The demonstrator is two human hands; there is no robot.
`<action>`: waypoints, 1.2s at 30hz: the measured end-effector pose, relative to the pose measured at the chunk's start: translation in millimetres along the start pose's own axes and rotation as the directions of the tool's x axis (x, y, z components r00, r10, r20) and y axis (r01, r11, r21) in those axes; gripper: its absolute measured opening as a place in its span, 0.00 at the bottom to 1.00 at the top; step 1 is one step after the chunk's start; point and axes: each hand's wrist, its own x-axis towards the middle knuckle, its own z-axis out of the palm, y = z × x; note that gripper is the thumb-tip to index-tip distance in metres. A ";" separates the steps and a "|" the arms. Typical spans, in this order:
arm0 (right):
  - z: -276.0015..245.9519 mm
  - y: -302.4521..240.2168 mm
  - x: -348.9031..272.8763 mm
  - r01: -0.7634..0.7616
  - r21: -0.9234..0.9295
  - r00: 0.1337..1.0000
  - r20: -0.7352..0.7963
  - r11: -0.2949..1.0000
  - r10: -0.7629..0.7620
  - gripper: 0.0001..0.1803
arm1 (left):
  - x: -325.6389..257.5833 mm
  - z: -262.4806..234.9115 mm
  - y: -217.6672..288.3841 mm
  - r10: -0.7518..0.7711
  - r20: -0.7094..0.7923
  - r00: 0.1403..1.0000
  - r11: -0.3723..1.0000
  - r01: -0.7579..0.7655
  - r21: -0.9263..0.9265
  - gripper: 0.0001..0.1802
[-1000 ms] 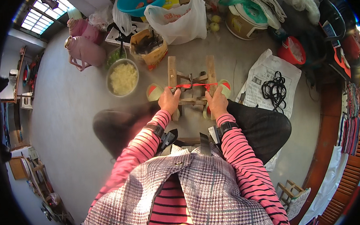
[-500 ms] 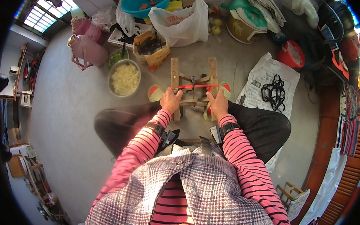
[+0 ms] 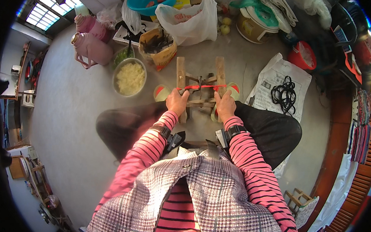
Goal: The person sits on the floor and assembles a small wooden frame by threading and tying red and black straps through its holes. They adjust the straps, pull them tight, and secure the frame components together.
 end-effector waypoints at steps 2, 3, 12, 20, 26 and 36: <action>1.4 0.4 0.6 0.013 -0.011 1.000 -0.027 1.000 -0.013 0.32 | 1.0 -1.3 1.5 0.002 0.003 1.000 1.000 -0.002 0.010 0.28; 1.7 0.6 0.8 0.015 -0.019 0.999 -0.031 1.000 -0.016 0.32 | 1.4 -1.9 2.4 0.011 -0.003 1.000 1.000 -0.011 0.014 0.27; -1.2 1.1 5.0 0.045 -0.008 0.999 -0.021 0.999 -0.045 0.32 | -2.0 -7.9 8.8 0.023 -0.016 1.000 0.999 -0.022 0.046 0.27; 0.7 4.3 6.8 0.068 0.028 0.997 -0.028 0.997 -0.067 0.31 | 2.1 -8.1 9.4 0.021 -0.006 1.000 0.995 -0.020 0.097 0.27; -0.4 5.8 9.6 0.070 0.059 0.998 -0.007 0.996 -0.070 0.31 | 4.1 -6.7 7.5 0.049 -0.006 0.999 0.991 -0.048 0.127 0.27; 2.2 11.0 12.4 0.094 0.060 0.995 0.020 0.994 -0.095 0.30 | 6.3 -7.9 6.1 0.055 0.012 0.998 0.986 -0.056 0.158 0.27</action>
